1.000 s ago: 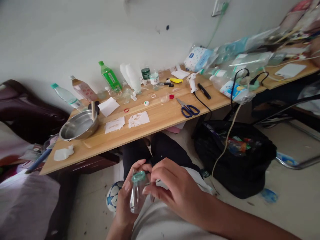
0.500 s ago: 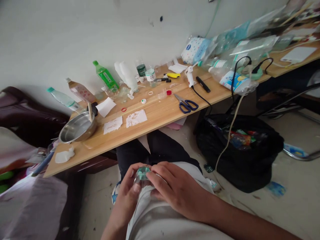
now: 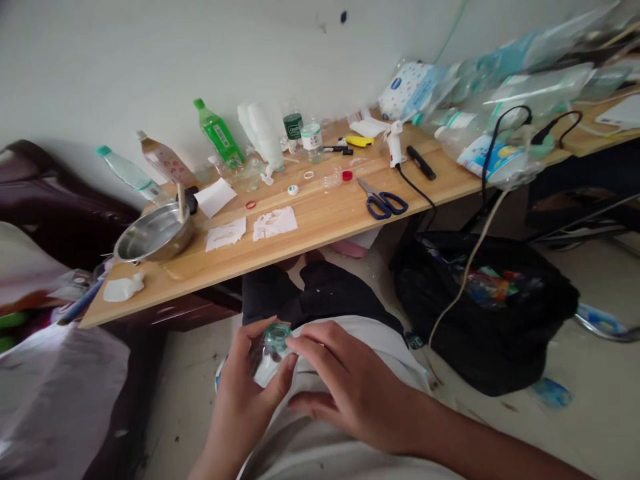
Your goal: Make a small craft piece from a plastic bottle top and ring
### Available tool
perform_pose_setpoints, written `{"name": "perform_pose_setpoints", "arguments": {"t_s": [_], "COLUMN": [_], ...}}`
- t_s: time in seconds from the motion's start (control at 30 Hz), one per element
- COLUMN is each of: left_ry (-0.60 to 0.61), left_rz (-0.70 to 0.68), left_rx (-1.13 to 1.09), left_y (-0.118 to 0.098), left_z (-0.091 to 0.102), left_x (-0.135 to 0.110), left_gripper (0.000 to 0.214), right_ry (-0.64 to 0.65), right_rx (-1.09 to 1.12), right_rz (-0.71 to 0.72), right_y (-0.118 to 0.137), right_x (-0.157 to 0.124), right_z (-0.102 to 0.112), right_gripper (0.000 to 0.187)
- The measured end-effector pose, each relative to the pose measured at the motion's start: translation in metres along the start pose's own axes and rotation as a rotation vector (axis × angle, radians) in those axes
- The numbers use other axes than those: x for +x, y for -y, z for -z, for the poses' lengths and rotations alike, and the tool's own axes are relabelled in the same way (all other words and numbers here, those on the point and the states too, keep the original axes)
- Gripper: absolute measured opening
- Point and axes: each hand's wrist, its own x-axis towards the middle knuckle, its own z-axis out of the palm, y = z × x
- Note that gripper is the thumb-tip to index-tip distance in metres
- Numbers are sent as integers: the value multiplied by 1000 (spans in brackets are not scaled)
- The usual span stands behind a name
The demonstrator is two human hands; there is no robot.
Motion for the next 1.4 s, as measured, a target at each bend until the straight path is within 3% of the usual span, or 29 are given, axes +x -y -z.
{"name": "perform_pose_setpoints", "arguments": {"t_s": [0.2,0.43,0.67,0.93,1.07,1.2,1.3,1.4], "left_ry": [-85,126,142,164,95,18,-128,-247], "left_rz": [-62,-34,-23,-12,-173,-291,-209,-47], "left_rx": [66,2,-95,-57,67,100,68,-88], "left_y": [6,12,17,30,38,44,47,50], "left_z": [-3,6,3,7,4,-5,-5,3], "left_x": [1,8,9,24,28,28,35,45], "left_gripper": [43,40,34,34,40,36,36,47], "right_ry": [-16,-6,51,113,132,162,37,-323], "right_rx": [165,454,729,715,711,624,433,66], "right_rz": [-85,-222,-509,-568,-623,-503,-402,-450], "right_y": [1,-6,-8,-10,-9,-6,-19,-62], "right_x": [7,8,15,15,19,23,36,62], "right_z": [-1,-6,-10,-14,-18,-19,4,63], "right_gripper": [52,29,22,29,33,43,44,37]}}
